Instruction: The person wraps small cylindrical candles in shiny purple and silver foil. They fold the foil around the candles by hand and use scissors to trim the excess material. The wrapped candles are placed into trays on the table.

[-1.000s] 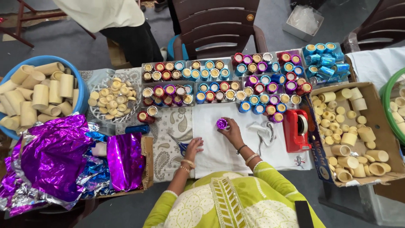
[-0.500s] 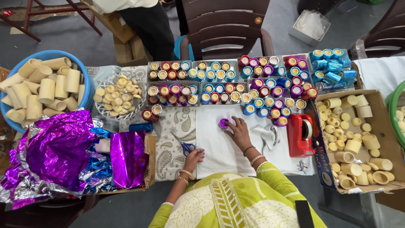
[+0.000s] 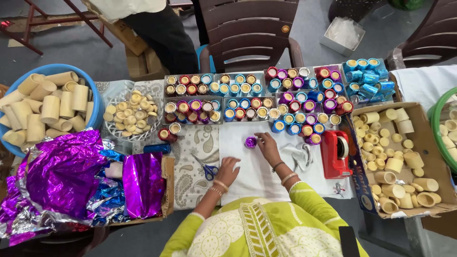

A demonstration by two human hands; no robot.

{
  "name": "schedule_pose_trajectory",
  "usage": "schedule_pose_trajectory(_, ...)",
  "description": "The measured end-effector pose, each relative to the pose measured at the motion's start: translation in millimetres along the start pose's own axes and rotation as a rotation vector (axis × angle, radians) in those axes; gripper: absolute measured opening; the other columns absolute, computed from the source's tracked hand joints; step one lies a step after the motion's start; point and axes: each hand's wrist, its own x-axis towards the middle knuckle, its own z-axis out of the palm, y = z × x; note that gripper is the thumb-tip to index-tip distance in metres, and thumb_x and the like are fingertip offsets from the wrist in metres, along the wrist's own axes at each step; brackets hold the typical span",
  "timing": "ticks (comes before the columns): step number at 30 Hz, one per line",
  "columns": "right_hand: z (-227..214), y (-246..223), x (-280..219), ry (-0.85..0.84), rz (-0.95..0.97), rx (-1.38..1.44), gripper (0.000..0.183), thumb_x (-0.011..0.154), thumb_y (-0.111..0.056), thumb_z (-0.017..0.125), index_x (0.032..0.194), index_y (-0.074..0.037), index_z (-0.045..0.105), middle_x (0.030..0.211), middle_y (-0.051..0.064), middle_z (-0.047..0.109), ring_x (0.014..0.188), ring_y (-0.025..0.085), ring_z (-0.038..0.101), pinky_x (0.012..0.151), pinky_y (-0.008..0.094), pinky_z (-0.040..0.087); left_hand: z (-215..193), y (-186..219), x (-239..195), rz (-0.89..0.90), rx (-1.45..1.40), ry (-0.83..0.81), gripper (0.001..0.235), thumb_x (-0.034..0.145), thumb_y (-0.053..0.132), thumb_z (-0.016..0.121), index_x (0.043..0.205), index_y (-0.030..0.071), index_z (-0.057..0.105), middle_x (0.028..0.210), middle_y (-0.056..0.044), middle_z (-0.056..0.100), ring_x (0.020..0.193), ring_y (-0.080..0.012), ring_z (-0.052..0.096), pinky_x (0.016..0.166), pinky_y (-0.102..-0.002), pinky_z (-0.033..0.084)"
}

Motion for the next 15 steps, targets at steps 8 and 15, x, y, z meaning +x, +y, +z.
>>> schedule_pose_trajectory(8, 11, 16, 30, -0.087, -0.114, -0.245, 0.015, 0.087, -0.008, 0.069, 0.101, -0.006, 0.074, 0.096, 0.014, 0.071, 0.085, 0.034, 0.07, 0.077, 0.043, 0.057, -5, 48, 72, 0.224, 0.282, -0.077, 0.057, 0.076, 0.008, 0.074, 0.13, 0.003, 0.059, 0.132, -0.011, 0.057, 0.127, -0.0371, 0.047, 0.097, -0.047, 0.046)
schedule_pose_trajectory(15, 19, 11, 27, -0.097, -0.154, -0.363, 0.007, 0.089, -0.009, 0.064, 0.093, -0.004, 0.062, 0.096, 0.017, 0.065, 0.089, 0.04, 0.065, 0.077, 0.049, 0.053, 24, 26, 87, 0.233, 0.52, -0.208, 0.05, 0.074, 0.01, 0.072, 0.124, 0.005, 0.064, 0.129, -0.01, 0.057, 0.131, -0.0371, 0.044, 0.093, -0.048, 0.044)
